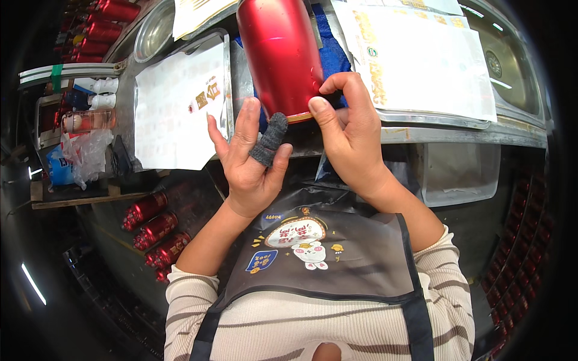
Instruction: The person applies decorative gold labels to red cylindrical cans. They peel each label from a backing sheet, align it on the can, and smooth it down with their fingers. The person handles multiple cans one at a time, rotating each can to apply labels on different sides.
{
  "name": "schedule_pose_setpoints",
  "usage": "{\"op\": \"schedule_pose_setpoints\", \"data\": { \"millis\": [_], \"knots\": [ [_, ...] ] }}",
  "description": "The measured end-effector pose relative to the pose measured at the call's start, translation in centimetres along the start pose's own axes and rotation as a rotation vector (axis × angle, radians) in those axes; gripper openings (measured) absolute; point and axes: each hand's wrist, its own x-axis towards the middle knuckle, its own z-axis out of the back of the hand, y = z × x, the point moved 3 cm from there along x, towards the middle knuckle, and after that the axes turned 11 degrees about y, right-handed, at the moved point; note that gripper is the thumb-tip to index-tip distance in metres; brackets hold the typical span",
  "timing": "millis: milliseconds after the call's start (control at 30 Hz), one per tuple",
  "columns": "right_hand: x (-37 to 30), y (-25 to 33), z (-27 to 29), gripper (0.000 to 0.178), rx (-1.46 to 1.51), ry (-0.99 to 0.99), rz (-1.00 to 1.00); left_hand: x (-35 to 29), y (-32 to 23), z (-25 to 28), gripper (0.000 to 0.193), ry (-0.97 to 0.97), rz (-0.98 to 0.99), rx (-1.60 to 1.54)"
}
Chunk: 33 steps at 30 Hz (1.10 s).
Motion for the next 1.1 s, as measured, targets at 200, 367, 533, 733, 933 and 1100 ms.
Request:
{"op": "schedule_pose_setpoints", "data": {
  "millis": [200, 367, 533, 733, 933, 1100],
  "knots": [
    [-0.1, 0.6, 0.0, 0.031, -0.023, 0.002, 0.050, -0.1, 0.2, -0.1, 0.034, -0.008, -0.008, 0.001],
    [0.0, 0.9, -0.1, 0.033, -0.116, -0.012, 0.095, 0.0, 0.1, 0.0, 0.033, -0.008, -0.003, -0.003],
    [0.0, 0.5, 0.2, 0.029, -0.018, -0.005, 0.028, 0.1, -0.3, 0.2, 0.037, 0.032, -0.054, 0.016],
    [-0.2, 0.4, 0.0, 0.024, -0.002, -0.031, 0.060, 0.4, 0.0, 0.2, 0.032, 0.010, -0.053, 0.044],
    [-0.2, 0.1, 0.5, 0.022, 0.014, -0.019, 0.039, 1.9, -0.9, 0.6, 0.022, 0.006, -0.095, 0.128],
    [-0.7, -0.3, 0.8, 0.015, 0.257, 0.018, -0.025, 3.7, -2.3, 1.5, 0.019, -0.040, -0.175, 0.197]
  ]
}}
